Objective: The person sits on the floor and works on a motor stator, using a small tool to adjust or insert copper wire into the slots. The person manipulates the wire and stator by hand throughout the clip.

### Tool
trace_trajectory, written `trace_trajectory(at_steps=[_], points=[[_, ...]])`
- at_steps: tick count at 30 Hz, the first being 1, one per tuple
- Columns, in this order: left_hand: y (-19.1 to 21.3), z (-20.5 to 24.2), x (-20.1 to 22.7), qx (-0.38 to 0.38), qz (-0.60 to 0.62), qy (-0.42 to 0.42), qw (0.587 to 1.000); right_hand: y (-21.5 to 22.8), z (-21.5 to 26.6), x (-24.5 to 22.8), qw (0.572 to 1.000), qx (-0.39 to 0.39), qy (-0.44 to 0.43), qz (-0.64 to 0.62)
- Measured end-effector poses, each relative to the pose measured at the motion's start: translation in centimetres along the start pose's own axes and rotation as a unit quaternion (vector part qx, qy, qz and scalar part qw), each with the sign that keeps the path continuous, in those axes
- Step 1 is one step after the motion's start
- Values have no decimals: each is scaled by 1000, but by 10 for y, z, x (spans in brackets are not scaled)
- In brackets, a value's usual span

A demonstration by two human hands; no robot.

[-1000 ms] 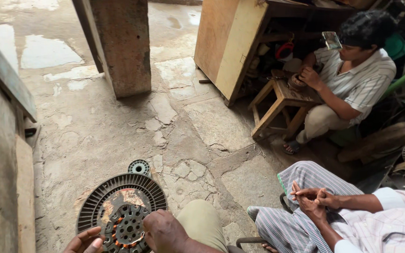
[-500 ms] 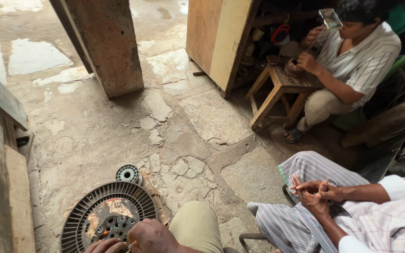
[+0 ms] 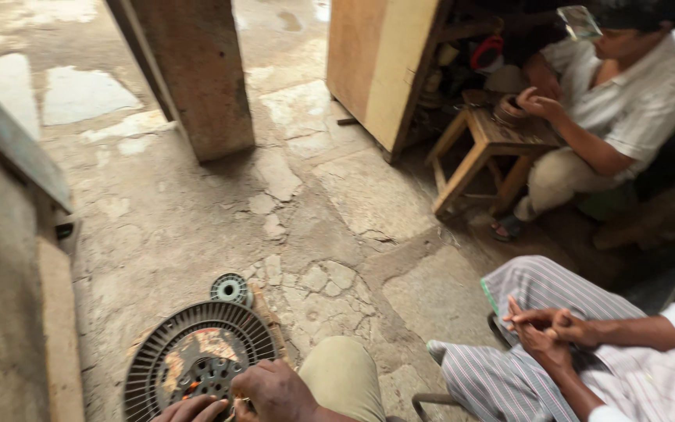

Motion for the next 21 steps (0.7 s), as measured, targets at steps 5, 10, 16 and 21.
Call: trace_trajectory(at_steps=[5, 10, 16, 21], points=[[25, 14, 9, 41, 3, -1, 999, -4, -5, -14, 996, -55, 44, 56], [17, 10, 8, -8, 16, -41, 999, -3, 4, 14, 984, -40, -141, -106], [0, 13, 0, -27, -7, -52, 998, 9, -11, -11, 999, -30, -15, -23], [-9, 6, 0, -42, -8, -49, 998, -10, 9, 22, 958, -82, -217, -169]])
Point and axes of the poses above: each hand's wrist, its own z-axis away from the middle knuckle, its own y-axis out of the back of the hand, x = y × z, the point moved 10 cm from there along -z, towards the middle knuckle, and after that the axes turned 10 degrees about y, right-handed, at the moved point
